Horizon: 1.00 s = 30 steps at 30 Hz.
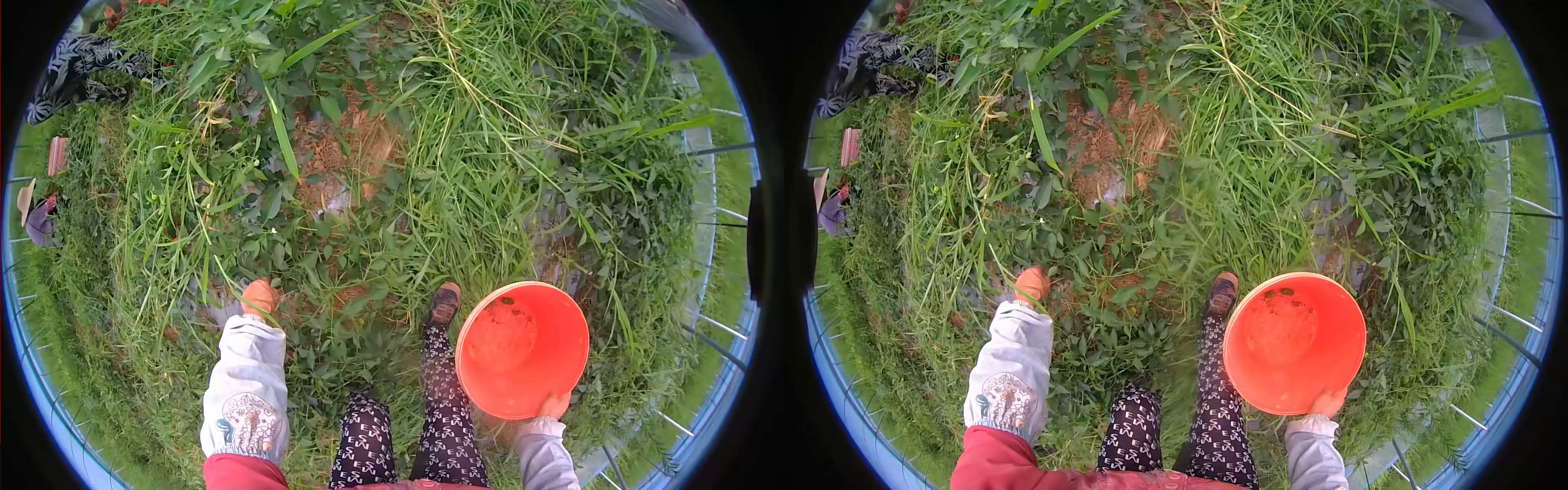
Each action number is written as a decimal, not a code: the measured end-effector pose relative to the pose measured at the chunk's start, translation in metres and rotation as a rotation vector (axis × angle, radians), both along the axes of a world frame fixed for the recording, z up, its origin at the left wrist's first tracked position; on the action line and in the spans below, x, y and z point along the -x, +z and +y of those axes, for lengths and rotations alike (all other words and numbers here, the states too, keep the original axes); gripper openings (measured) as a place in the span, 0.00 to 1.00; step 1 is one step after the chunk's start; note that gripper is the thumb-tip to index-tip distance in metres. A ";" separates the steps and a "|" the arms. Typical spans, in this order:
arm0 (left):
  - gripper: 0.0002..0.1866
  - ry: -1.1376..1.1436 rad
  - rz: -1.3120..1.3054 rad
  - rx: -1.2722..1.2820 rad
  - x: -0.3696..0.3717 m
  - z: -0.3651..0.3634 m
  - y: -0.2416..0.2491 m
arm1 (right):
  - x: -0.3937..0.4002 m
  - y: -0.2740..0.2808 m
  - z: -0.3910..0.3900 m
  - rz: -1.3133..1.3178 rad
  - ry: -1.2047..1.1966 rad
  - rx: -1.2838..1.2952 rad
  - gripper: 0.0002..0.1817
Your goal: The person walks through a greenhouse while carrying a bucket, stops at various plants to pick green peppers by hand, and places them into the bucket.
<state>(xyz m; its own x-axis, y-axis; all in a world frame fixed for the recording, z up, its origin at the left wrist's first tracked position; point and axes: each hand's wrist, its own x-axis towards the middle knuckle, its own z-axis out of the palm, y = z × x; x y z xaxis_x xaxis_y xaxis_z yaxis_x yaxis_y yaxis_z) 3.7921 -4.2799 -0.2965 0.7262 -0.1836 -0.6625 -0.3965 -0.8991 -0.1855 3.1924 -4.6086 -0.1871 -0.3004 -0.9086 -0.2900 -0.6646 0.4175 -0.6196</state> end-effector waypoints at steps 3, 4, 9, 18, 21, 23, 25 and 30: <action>0.17 0.055 0.237 0.192 0.045 -0.059 0.051 | -0.007 0.014 -0.014 -0.025 -0.013 -0.056 0.26; 0.17 0.124 0.314 0.330 0.066 -0.082 0.062 | -0.012 0.017 -0.022 -0.063 0.025 -0.053 0.26; 0.19 0.234 0.662 0.800 0.168 -0.249 0.161 | -0.056 0.052 -0.063 -0.497 -0.140 -0.231 0.28; 0.17 -0.377 0.574 1.107 0.261 -0.385 0.209 | -0.090 0.111 -0.129 -0.480 0.028 -0.372 0.29; 0.15 -0.306 0.687 0.946 0.237 -0.398 0.225 | -0.117 0.131 -0.148 -0.571 0.061 -0.329 0.31; 0.11 -0.294 0.556 0.962 0.221 -0.404 0.236 | -0.125 0.147 -0.156 -0.625 0.046 -0.313 0.31; 0.10 -0.253 0.515 1.020 0.200 -0.415 0.255 | -0.129 0.147 -0.162 -0.578 0.135 -0.258 0.29; 0.10 -0.241 0.437 1.075 0.162 -0.444 0.292 | -0.158 0.173 -0.185 -0.658 0.085 -0.251 0.25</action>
